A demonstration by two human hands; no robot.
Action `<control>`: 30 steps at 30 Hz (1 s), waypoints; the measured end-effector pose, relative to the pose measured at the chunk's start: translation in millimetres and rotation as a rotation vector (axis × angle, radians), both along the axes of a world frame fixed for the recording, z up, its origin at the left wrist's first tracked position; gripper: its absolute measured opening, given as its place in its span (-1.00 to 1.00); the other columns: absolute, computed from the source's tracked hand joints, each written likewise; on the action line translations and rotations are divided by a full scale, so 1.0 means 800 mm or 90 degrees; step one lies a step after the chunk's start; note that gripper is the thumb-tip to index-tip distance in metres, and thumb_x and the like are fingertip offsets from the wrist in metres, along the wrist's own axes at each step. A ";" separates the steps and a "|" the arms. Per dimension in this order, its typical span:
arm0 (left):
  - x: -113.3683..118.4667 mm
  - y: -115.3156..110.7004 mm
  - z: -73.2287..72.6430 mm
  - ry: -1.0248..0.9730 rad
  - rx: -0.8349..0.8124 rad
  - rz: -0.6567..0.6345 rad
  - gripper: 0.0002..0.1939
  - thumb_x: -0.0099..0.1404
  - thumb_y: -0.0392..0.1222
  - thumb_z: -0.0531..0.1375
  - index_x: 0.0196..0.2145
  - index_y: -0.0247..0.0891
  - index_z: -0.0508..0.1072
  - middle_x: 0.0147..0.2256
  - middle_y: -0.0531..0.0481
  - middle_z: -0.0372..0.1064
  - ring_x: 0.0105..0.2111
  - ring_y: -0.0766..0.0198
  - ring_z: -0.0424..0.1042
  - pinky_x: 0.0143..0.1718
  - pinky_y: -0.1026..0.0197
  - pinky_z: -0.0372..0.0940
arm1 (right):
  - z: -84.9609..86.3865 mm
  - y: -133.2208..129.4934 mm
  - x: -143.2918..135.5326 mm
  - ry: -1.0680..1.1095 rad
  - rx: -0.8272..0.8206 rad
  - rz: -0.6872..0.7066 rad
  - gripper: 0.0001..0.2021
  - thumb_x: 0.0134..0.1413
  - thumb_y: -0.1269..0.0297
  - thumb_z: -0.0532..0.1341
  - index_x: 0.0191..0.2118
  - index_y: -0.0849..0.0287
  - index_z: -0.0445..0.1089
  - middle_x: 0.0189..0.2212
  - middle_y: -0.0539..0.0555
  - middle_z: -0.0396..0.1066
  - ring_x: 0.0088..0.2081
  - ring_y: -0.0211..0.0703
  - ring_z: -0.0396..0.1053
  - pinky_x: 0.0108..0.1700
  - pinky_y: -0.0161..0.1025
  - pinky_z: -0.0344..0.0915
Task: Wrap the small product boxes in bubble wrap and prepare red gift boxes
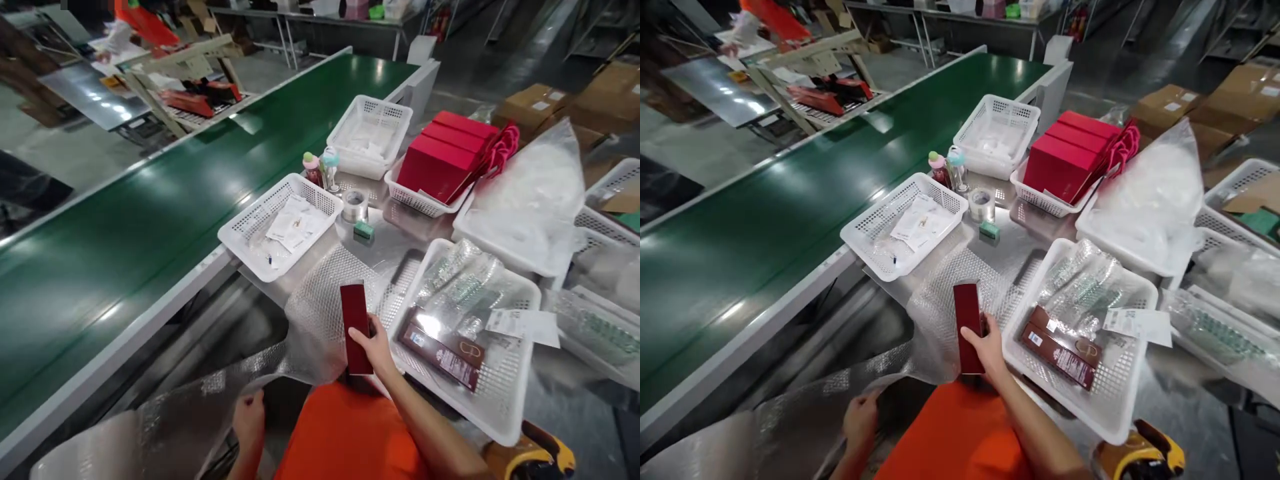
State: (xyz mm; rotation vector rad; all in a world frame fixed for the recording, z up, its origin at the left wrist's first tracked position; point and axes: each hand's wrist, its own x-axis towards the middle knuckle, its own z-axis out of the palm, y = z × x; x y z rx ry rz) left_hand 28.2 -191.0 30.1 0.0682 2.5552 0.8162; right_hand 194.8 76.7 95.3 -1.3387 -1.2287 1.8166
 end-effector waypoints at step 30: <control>-0.050 0.273 -0.067 0.216 -0.056 -0.827 -0.16 0.27 0.25 0.24 0.35 -0.29 0.27 0.28 -0.39 0.26 0.33 -0.24 0.13 0.40 -0.42 -0.26 | -0.074 0.109 -0.113 -0.841 0.425 0.429 -0.50 0.21 0.08 0.30 0.17 0.17 0.26 -0.02 0.27 0.43 0.03 0.16 0.35 -0.04 -0.08 0.18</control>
